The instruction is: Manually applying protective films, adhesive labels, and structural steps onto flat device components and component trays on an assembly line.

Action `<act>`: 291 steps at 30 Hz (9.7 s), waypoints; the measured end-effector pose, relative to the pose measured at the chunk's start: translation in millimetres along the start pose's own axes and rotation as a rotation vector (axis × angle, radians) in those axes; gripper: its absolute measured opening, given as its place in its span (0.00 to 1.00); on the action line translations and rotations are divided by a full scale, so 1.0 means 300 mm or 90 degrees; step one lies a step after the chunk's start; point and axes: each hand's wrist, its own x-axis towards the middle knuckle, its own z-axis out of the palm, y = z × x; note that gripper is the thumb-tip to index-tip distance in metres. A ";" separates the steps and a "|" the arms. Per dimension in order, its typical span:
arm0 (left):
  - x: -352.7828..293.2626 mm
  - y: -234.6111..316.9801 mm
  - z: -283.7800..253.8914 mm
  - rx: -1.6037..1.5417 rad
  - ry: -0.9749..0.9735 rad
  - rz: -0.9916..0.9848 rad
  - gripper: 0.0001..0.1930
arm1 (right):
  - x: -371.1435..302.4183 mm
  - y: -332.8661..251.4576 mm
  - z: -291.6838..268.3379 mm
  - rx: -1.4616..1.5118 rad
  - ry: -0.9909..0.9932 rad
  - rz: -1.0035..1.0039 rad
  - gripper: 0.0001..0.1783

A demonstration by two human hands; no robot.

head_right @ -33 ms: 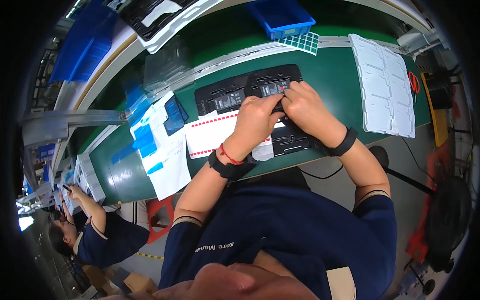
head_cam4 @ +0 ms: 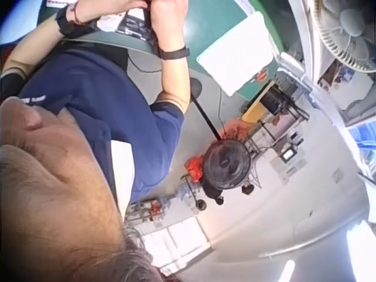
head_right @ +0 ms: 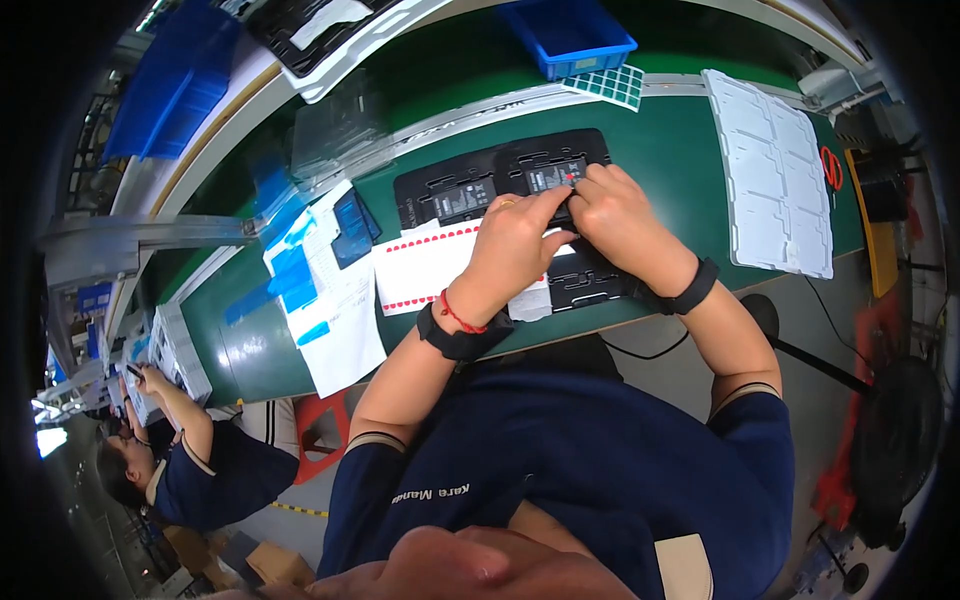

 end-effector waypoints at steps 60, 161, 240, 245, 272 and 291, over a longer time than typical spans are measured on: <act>-0.115 -0.196 -0.283 0.172 0.037 -0.083 0.11 | 0.145 -0.109 0.121 0.667 0.008 0.316 0.07; -0.325 -0.143 -0.278 -0.628 0.181 -0.504 0.16 | 0.188 -0.304 0.221 0.264 0.072 -0.055 0.03; -0.174 -0.233 -0.263 0.099 0.022 -0.004 0.07 | 0.253 -0.120 0.114 0.454 -0.103 0.122 0.11; -0.140 -0.194 -0.236 0.059 0.064 0.000 0.07 | 0.252 -0.122 0.114 0.461 -0.114 0.136 0.11; -0.124 -0.209 -0.205 0.070 0.073 0.004 0.03 | 0.251 -0.147 0.111 0.404 -0.015 0.074 0.09; -0.123 -0.206 -0.202 0.059 0.089 0.011 0.02 | 0.233 -0.175 0.071 0.188 0.097 0.040 0.12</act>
